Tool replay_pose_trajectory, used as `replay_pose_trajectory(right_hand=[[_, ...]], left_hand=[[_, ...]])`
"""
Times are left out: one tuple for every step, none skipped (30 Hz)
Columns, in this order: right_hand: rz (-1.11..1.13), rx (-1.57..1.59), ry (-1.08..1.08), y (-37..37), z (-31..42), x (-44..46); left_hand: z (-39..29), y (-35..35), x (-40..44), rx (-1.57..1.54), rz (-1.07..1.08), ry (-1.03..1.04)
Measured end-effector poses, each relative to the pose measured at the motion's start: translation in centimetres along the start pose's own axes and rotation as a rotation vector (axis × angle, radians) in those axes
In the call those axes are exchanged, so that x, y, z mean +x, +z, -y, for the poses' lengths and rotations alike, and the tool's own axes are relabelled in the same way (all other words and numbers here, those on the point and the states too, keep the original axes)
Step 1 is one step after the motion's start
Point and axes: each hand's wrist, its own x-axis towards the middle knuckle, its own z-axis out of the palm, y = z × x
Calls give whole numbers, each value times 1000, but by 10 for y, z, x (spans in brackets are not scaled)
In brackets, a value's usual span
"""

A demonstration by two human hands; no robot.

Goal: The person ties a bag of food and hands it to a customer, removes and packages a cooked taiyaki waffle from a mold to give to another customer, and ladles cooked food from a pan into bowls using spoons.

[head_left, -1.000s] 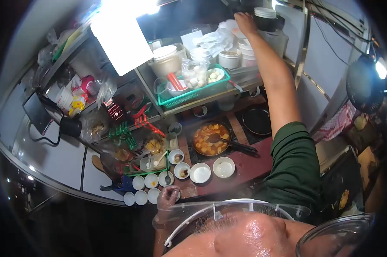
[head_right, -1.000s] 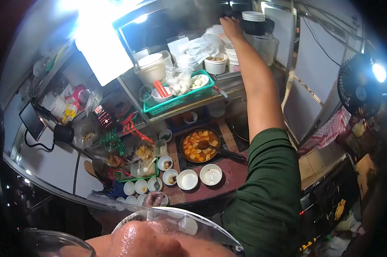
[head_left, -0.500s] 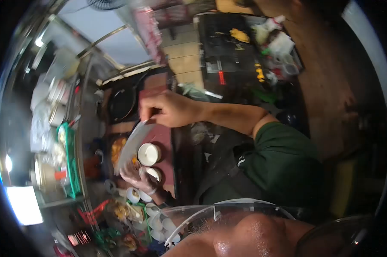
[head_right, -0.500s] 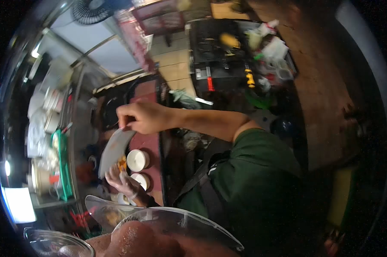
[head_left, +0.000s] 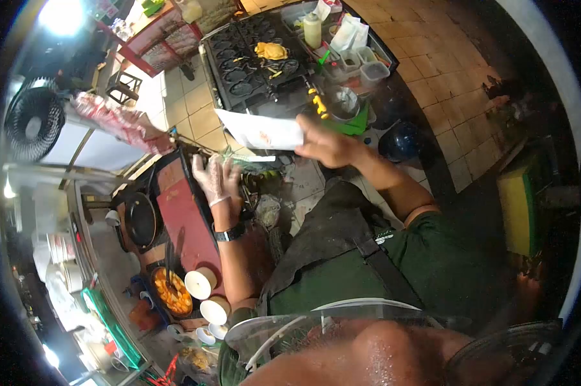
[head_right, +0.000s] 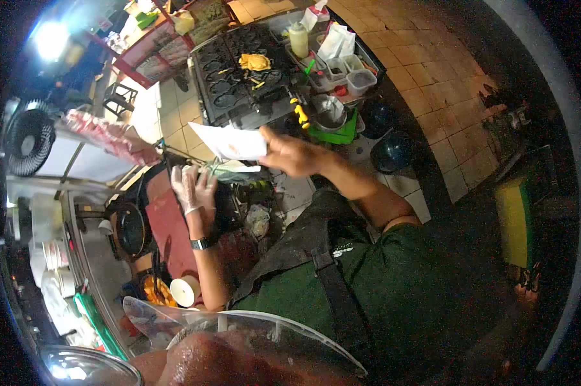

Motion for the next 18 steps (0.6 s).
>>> replay_pose_trajectory(right_hand=[[2, -204, -29, -9, -13, 1], [90, -328, -28, -18, -20, 3], [185, -450, -31, -28, -27, 7], [260, -518, -82, -40, -35, 10], [341, -585, -137, -58, -36, 18], [480, -499, -152, -90, -33, 29], [450, -381, -217, -131, -43, 42], [413, -253, -277, -177, -58, 60], [133, -34, -147, -227, -99, 85], [-164, 216, -80, -277, -139, 111], [-384, -377, 222, -340, -165, 137], [-436, -551, 507, -371, -150, 157], [-381, -1047, 457, -435, -252, 182], [-358, -1036, 443, -458, -281, 190], [-117, -1108, 540, -473, -303, 201], [130, -1172, 629, -481, -323, 212], [381, -1226, 711, -483, -339, 222], [631, -1273, 784, -483, -356, 230]], left_hand=[[17, 15, 5, -105, 102, -114], [31, 37, 16, -203, 123, -206], [43, 60, 25, -277, 160, -257], [49, 90, 33, -349, 193, -311], [75, 100, 66, -455, 138, -369], [97, 105, 94, -412, 3, -254], [109, 112, 116, -360, -133, -142], [117, 99, 137, -457, -99, -222], [106, 108, 146, -497, -123, -248], [97, 121, 153, -481, -193, -236], [92, 130, 160, -464, -259, -223], [95, 128, 167, -467, -245, -159], [97, 133, 169, -460, -269, -148], [97, 139, 170, -425, -266, -110], [98, 144, 171, -386, -263, -70], [97, 147, 170, -406, -243, -62], [92, 153, 169, -381, -246, -53], [90, 151, 169, -364, -255, -39]])
